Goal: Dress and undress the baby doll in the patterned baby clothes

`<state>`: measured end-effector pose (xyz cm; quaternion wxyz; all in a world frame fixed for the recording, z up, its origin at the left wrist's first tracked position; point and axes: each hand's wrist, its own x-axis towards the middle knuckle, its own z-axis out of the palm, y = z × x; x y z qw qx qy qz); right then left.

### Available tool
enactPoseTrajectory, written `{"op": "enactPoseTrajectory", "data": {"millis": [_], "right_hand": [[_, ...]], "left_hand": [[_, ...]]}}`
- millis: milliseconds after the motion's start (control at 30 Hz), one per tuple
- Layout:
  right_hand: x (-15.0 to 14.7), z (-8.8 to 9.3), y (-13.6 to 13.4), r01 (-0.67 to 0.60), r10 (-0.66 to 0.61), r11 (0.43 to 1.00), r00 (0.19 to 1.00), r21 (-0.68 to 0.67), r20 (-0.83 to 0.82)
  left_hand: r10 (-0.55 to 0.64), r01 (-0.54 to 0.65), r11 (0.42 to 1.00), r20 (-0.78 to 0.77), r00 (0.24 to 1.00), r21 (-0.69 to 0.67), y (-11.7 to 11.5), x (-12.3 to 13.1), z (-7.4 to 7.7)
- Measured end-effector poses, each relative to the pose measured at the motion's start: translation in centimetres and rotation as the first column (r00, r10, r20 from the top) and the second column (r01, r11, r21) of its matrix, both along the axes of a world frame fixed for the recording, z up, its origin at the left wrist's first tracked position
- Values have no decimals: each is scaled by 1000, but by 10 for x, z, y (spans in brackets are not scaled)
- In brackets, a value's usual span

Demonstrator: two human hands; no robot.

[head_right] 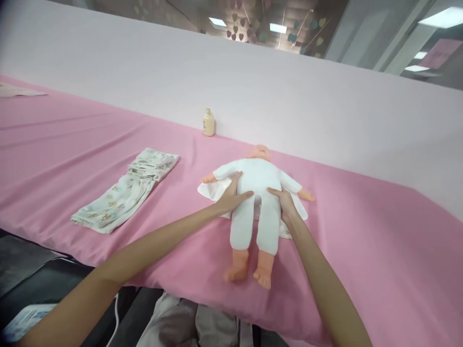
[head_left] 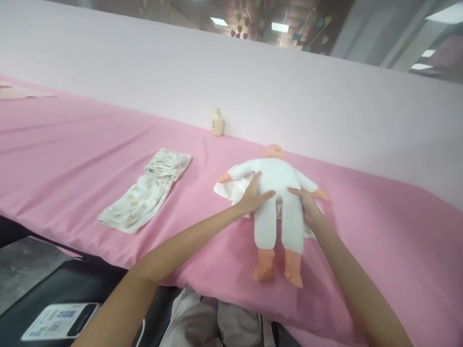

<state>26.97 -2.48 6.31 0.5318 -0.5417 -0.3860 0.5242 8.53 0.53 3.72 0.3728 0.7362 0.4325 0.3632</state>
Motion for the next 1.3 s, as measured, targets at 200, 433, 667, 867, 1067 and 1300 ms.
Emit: {"op": "enactPoseTrajectory", "data": {"millis": [200, 433, 667, 867, 1067, 1300], "right_hand": [[15, -30, -18, 34, -33, 999, 999, 27, -27], [21, -30, -19, 122, -132, 991, 908, 49, 397], [-17, -16, 22, -29, -357, 925, 278, 380, 892], [-62, -4, 70, -278, -209, 932, 113, 233, 971], [-40, -9, -20, -226, -288, 868, 497, 442, 819], [41, -77, -217, 313, -622, 759, 86, 571, 779]], "left_hand": [[47, -41, 999, 369, 928, -23, -15, 24, -36], [27, -52, 998, 423, 906, 47, -14, 18, -50], [78, -122, 987, 364, 928, 100, -16, 21, -50], [87, -64, 983, -126, 988, 173, -52, -6, -39], [72, 188, 892, -541, 838, 410, -166, -50, -45], [147, 272, 764, -569, 809, 585, -212, -43, -83]]}}
